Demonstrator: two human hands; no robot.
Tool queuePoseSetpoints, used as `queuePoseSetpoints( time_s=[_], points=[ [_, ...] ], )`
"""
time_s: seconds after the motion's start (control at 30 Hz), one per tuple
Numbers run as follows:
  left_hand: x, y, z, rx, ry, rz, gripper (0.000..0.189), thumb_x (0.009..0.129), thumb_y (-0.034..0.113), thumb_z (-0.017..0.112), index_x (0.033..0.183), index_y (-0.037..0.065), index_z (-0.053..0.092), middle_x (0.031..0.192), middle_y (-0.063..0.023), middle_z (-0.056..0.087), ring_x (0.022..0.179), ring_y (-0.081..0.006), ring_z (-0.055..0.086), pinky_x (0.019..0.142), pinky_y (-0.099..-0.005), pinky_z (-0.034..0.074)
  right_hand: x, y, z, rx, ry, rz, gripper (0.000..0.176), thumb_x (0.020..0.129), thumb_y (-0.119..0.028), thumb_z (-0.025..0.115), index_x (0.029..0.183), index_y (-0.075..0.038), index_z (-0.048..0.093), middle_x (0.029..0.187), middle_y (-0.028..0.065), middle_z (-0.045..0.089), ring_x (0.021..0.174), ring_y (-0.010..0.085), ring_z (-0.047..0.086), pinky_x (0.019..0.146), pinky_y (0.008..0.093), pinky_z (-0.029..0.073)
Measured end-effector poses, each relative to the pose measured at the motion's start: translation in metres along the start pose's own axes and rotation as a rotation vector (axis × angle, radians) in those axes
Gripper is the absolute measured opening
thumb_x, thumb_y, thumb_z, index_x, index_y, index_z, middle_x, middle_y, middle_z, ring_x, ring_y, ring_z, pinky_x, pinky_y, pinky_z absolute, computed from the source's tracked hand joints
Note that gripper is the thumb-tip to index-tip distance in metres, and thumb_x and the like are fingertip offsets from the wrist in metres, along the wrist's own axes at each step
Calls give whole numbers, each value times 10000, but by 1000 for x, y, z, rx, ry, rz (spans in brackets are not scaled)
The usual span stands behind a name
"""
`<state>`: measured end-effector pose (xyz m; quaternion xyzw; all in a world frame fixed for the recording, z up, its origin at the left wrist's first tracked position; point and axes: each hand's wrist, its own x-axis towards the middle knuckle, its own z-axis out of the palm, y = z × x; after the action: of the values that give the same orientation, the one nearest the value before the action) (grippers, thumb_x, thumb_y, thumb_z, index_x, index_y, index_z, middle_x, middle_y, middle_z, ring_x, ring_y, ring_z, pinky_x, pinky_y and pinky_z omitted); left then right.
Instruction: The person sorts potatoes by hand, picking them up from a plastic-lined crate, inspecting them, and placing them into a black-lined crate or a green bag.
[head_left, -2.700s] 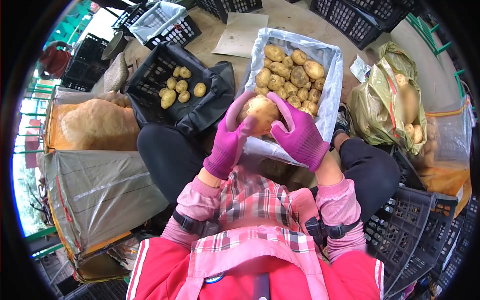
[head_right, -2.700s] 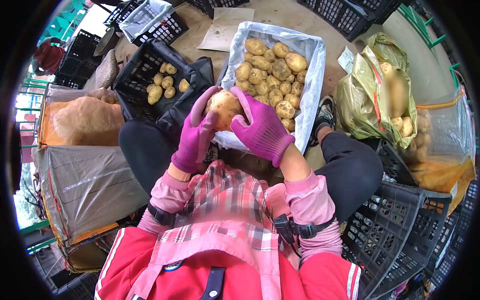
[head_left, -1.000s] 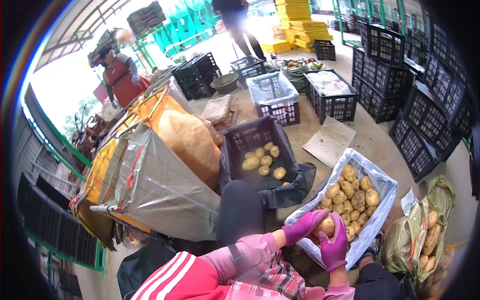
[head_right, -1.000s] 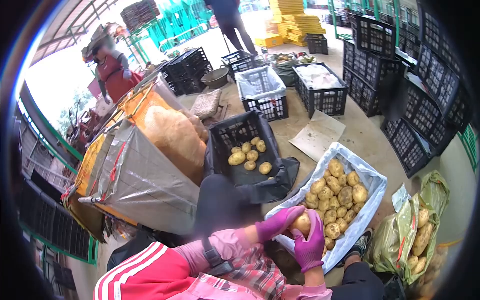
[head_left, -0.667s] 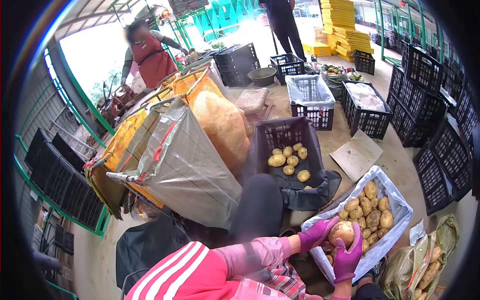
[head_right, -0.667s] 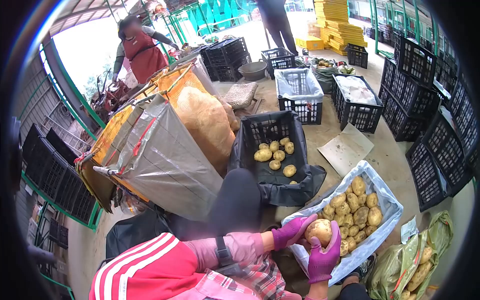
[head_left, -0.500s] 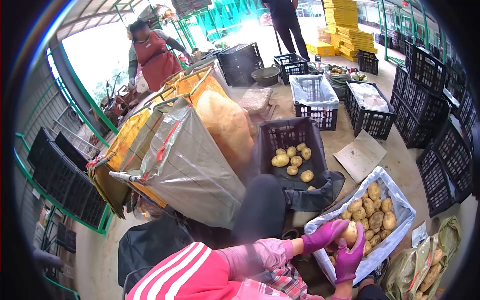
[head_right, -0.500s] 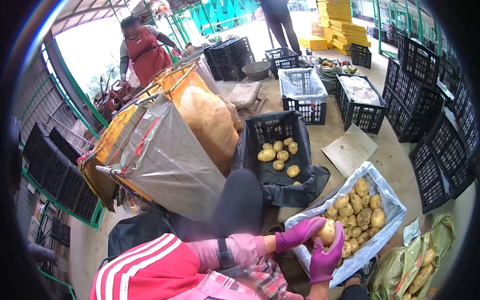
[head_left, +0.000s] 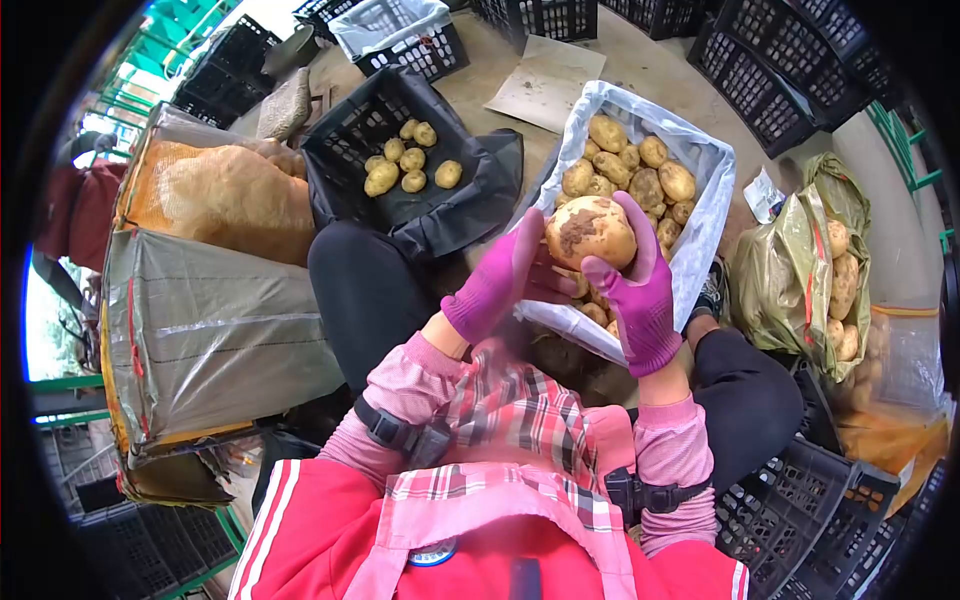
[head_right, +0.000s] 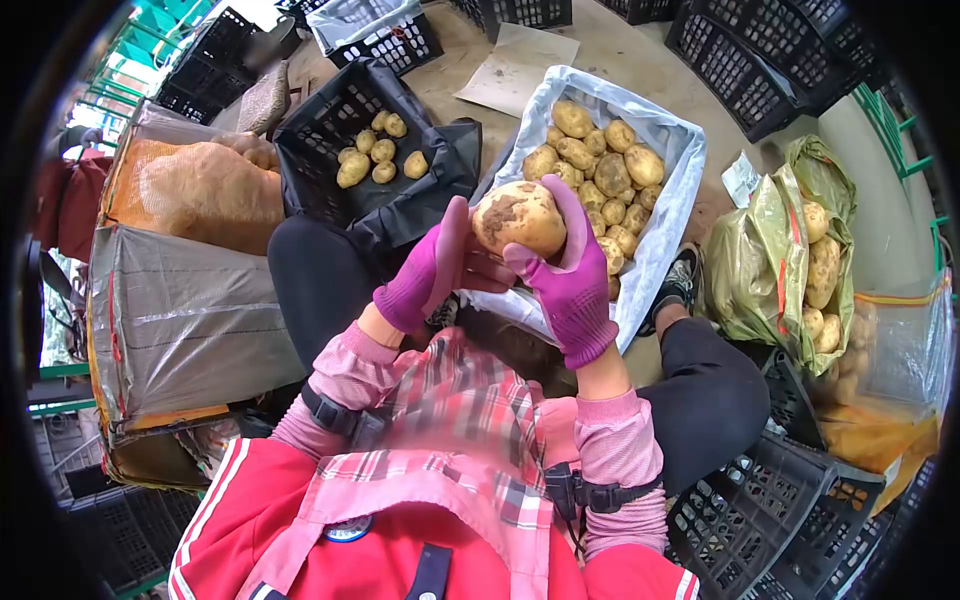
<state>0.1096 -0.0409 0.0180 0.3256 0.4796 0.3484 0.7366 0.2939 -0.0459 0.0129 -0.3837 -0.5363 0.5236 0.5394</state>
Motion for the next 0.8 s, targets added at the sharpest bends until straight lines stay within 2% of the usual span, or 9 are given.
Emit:
queuePoseSetpoints(
  time_s=[0.07, 0.17, 0.2, 0.27, 0.4, 0.57, 0.67, 0.8],
  points=[
    [-5, 5, 3, -96, -151, -91, 697, 1013, 611, 341, 1393, 37, 451, 1155, -148, 650, 936, -242, 691, 832, -365, 581, 1, -2, 3, -59, -36, -41, 784, 843, -288, 791, 1458, -9, 394, 1381, 146, 523, 1253, 235, 531, 1049, 344, 433],
    [-3, 5, 6, -179, -169, 78, 651, 1028, 566, 356, 1427, 56, 410, 1203, -140, 618, 952, -226, 684, 853, -352, 576, 4, 1, 3, -335, -20, -138, 773, 850, -282, 779, 1460, -12, 390, 1405, 166, 504, 1292, 281, 509, 1076, 368, 410],
    [-5, 7, 8, -117, -101, 132, 636, 1032, 547, 362, 1436, 58, 395, 1225, -139, 602, 973, -222, 678, 865, -347, 573, 4, 4, 4, -455, 2, -173, 769, 853, -282, 775, 1461, -14, 388, 1411, 173, 499, 1303, 297, 503, 1083, 375, 404],
    [-12, 10, 17, -2, 40, 234, 610, 1041, 509, 375, 1454, 60, 365, 1270, -136, 572, 1015, -214, 665, 890, -337, 566, 1, 9, 7, -454, 29, -113, 768, 861, -294, 764, 1463, -11, 381, 1412, 188, 492, 1311, 319, 496, 1088, 384, 400],
    [-15, 8, 13, -79, 40, 299, 587, 1047, 461, 395, 1468, 56, 338, 1326, -141, 525, 1108, -225, 630, 931, -345, 554, 1, 10, 9, -351, -8, -114, 777, 873, -340, 751, 1468, -11, 375, 1412, 188, 496, 1318, 300, 491, 1086, 377, 400],
    [-20, 9, 14, 27, 87, 467, 603, 1042, 481, 407, 1441, 30, 386, 1353, -142, 510, 1175, -241, 596, 947, -365, 551, 5, -6, 9, -230, -52, -37, 817, 853, -397, 767, 1461, -2, 390, 1401, 185, 507, 1287, 258, 512, 1065, 354, 417],
    [-22, 8, 9, 25, 66, 462, 623, 1032, 489, 434, 1436, 16, 399, 1355, -145, 513, 1189, -238, 589, 944, -364, 554, 3, -10, 11, 6, -59, 78, 835, 834, -416, 780, 1449, 11, 410, 1385, 171, 520, 1239, 232, 539, 1043, 341, 436],
    [-19, 4, 17, 86, 115, 477, 617, 1040, 474, 425, 1440, 5, 406, 1330, -145, 540, 1158, -215, 600, 907, -339, 567, 4, -5, 9, -67, -67, -15, 834, 831, -389, 788, 1449, 20, 406, 1387, 160, 520, 1241, 226, 537, 1026, 334, 453]
  ],
)
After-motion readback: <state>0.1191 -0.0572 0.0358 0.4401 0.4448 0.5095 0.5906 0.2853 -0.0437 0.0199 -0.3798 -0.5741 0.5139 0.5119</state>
